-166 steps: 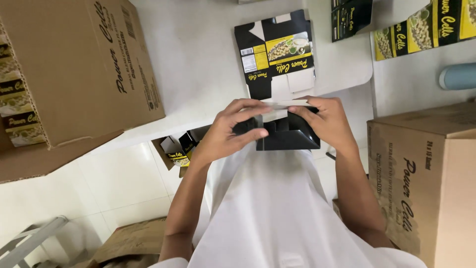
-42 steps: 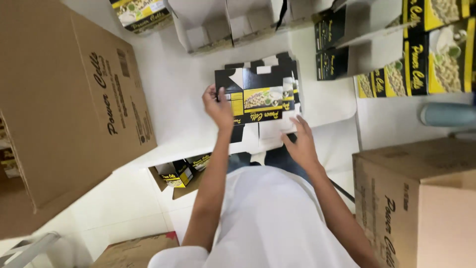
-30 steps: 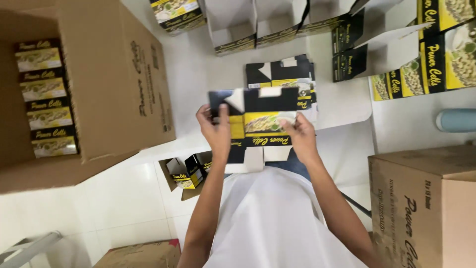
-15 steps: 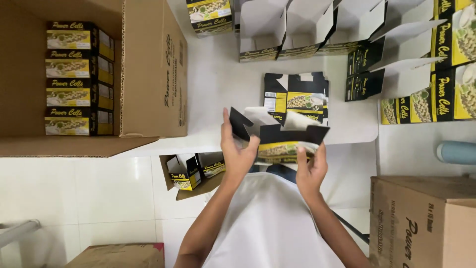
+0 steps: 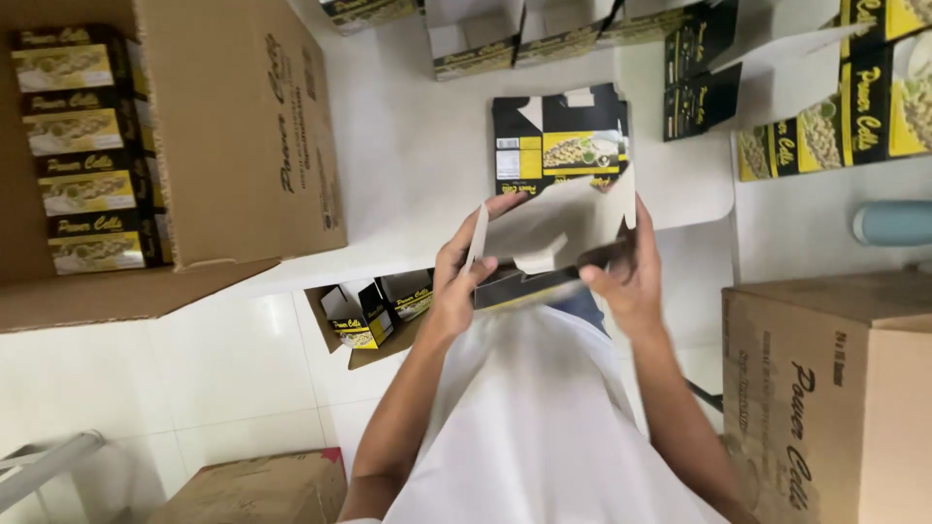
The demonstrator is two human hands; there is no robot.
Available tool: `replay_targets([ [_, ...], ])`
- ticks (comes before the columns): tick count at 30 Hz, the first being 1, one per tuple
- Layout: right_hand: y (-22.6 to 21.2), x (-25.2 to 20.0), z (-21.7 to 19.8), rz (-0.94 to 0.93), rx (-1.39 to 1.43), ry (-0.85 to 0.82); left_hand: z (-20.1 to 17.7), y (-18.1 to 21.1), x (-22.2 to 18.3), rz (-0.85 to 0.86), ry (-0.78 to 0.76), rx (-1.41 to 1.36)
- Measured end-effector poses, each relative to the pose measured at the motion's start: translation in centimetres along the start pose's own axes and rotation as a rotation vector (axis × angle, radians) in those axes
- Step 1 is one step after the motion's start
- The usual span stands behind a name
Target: Assembling and folding small cardboard product boxes from flat blanks and stacking them.
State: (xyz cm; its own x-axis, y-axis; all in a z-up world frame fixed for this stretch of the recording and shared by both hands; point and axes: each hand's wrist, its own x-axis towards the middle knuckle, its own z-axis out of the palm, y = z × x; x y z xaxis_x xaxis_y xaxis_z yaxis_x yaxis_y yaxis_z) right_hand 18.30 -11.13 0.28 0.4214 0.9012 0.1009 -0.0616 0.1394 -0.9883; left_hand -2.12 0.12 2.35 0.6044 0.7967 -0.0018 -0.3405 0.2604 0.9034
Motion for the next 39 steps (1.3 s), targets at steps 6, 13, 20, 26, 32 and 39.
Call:
replay_targets([
  [6, -1.3, 0.5, -1.9, 0.173, -0.116, -0.048, -0.4, 0.2, 0.5, 0.105, -0.015, 0.165],
  [13, -2.5, -0.6, -0.1, 0.039, -0.171, 0.001, 2.1, 0.4, -0.5, 0.195, -0.005, 0.559],
  [20, -8.1, 4.0, -3.7, 0.196, -0.049, -0.455, 1.0, 0.0, -0.5, 0.020, 0.042, 0.482],
  [26, -7.2, 8.8, -3.7, 0.444, -0.650, -0.625, 2.2, 0.6, -0.2, 0.091, -0.124, 0.555],
  [32, -4.2, 7.0, -4.6, 0.707, -0.309, -0.519, -0.2, -0.5, -0.2, 0.227, -0.183, 0.532],
  [39, -3.1, 0.2, -6.2, 0.276, 0.104, -0.414, -1.4, -0.1, -0.6, 0.097, -0.033, 0.551],
])
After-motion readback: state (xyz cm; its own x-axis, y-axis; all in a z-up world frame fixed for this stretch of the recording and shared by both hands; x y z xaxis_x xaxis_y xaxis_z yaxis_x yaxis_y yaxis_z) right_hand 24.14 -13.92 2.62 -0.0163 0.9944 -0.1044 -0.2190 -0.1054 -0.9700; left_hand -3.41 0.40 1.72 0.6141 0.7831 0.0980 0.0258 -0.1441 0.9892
